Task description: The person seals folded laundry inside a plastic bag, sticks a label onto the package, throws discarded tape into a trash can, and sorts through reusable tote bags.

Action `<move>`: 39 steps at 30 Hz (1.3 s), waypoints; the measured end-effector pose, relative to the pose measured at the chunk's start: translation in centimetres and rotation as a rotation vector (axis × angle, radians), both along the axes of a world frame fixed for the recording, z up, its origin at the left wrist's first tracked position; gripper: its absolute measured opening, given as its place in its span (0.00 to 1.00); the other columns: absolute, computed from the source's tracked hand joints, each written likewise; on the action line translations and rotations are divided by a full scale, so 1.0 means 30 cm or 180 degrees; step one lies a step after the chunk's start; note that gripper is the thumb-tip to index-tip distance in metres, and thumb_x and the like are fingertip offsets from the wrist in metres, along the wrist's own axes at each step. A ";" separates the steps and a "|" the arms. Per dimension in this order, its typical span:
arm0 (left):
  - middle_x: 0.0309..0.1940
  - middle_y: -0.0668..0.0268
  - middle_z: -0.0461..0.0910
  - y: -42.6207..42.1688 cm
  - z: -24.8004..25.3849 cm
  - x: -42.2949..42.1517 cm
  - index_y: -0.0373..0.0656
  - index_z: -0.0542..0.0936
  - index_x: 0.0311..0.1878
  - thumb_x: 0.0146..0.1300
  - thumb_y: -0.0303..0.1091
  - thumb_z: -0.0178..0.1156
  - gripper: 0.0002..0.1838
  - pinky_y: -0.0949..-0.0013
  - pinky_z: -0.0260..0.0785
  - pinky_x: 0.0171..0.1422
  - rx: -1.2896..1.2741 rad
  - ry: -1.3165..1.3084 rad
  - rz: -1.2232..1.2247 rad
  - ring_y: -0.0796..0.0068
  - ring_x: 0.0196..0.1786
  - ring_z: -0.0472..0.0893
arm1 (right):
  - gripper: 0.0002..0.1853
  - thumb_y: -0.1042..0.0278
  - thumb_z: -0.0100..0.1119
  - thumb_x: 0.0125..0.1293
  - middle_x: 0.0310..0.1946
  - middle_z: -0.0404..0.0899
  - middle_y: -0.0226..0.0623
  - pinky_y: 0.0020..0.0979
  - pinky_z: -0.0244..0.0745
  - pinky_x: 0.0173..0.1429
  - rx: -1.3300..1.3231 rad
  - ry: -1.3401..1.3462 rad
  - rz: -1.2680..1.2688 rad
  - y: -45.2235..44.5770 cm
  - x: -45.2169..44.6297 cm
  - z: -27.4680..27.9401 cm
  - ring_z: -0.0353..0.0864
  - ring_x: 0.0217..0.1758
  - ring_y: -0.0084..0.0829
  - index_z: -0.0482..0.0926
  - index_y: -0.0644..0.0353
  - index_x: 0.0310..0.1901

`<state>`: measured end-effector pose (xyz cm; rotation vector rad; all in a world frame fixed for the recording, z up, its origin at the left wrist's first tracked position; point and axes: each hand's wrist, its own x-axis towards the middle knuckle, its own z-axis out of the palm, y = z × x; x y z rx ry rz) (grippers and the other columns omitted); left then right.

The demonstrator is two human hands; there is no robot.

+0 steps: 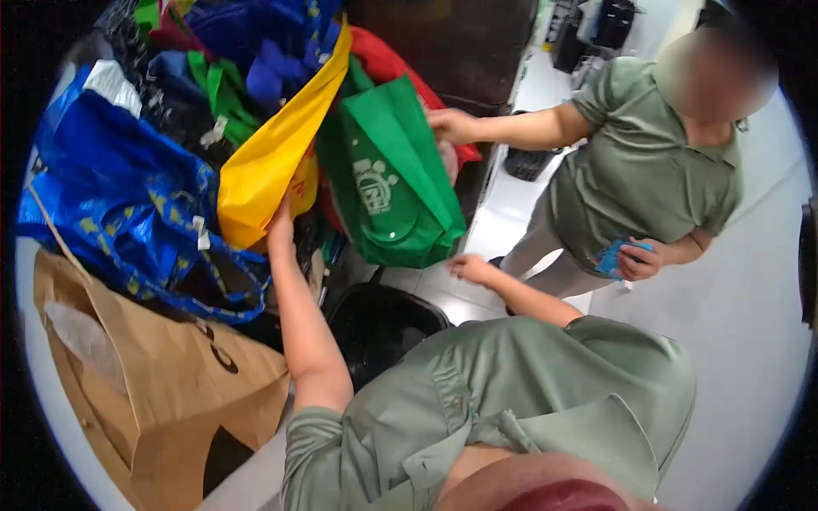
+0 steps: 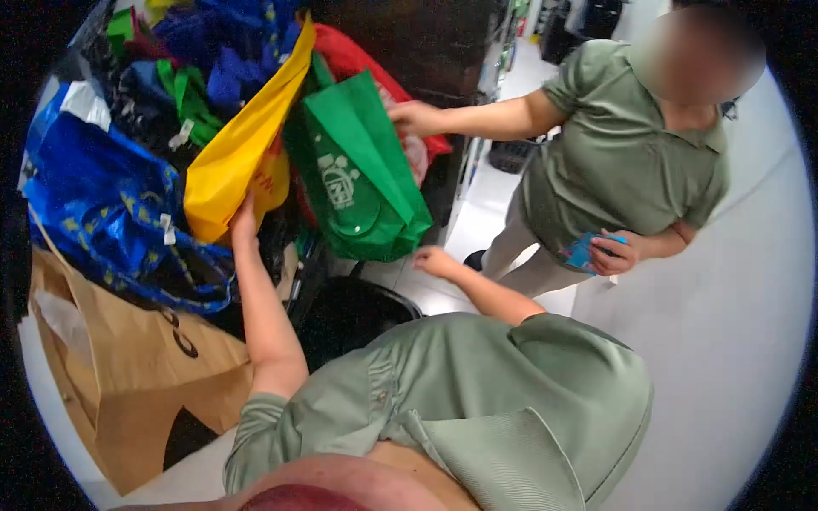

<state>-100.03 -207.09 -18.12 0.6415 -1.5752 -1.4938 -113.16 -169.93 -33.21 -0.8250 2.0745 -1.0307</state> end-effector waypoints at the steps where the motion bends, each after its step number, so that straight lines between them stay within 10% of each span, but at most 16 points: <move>1: 0.65 0.62 0.64 -0.010 -0.006 0.002 0.37 0.64 0.65 0.60 0.40 0.62 0.33 0.67 0.51 0.69 -0.0079 -0.0003 -0.0041 0.67 0.66 0.63 | 0.16 0.64 0.55 0.59 0.33 0.81 0.39 0.31 0.74 0.41 -0.0132 -0.0051 -0.0608 -0.018 -0.040 -0.008 0.78 0.33 0.28 0.78 0.66 0.44; 12: 0.65 0.63 0.63 0.008 0.018 -0.023 0.39 0.64 0.64 0.57 0.36 0.64 0.33 0.66 0.51 0.70 0.0192 -0.0593 0.0184 0.66 0.66 0.62 | 0.33 0.64 0.64 0.57 0.53 0.68 0.45 0.29 0.59 0.62 -0.2718 -0.0139 -0.3362 -0.296 -0.171 0.183 0.68 0.55 0.33 0.55 0.70 0.55; 16: 0.65 0.68 0.63 -0.017 -0.048 -0.057 0.51 0.63 0.66 0.56 0.51 0.63 0.37 0.48 0.55 0.63 -0.0132 -0.0741 0.0141 0.65 0.68 0.60 | 0.26 0.62 0.55 0.64 0.55 0.70 0.45 0.29 0.59 0.62 -0.2384 0.0003 -0.3118 -0.275 -0.145 0.246 0.68 0.57 0.33 0.60 0.68 0.58; 22: 0.66 0.68 0.61 -0.055 -0.088 -0.119 0.53 0.60 0.68 0.61 0.52 0.58 0.35 0.50 0.56 0.62 0.0202 -0.0565 0.0496 0.62 0.66 0.62 | 0.15 0.67 0.50 0.66 0.42 0.79 0.46 0.30 0.67 0.52 -0.0917 0.0416 -0.2667 -0.118 -0.116 0.097 0.77 0.46 0.36 0.71 0.70 0.48; 29: 0.59 0.64 0.70 0.010 0.040 -0.146 0.51 0.71 0.58 0.66 0.51 0.46 0.23 0.52 0.56 0.63 0.1662 0.0998 0.0441 0.67 0.58 0.71 | 0.12 0.68 0.48 0.60 0.28 0.80 0.44 0.29 0.72 0.40 -0.1288 -0.0228 -0.2161 -0.059 -0.144 -0.057 0.78 0.31 0.28 0.75 0.69 0.36; 39: 0.51 0.67 0.78 -0.073 0.145 -0.005 0.51 0.74 0.55 0.64 0.46 0.50 0.19 0.55 0.65 0.58 0.1497 0.1412 0.0301 0.65 0.52 0.76 | 0.12 0.69 0.48 0.58 0.23 0.80 0.43 0.29 0.74 0.36 -0.1047 -0.0415 -0.1915 -0.076 -0.167 -0.152 0.80 0.27 0.31 0.77 0.70 0.32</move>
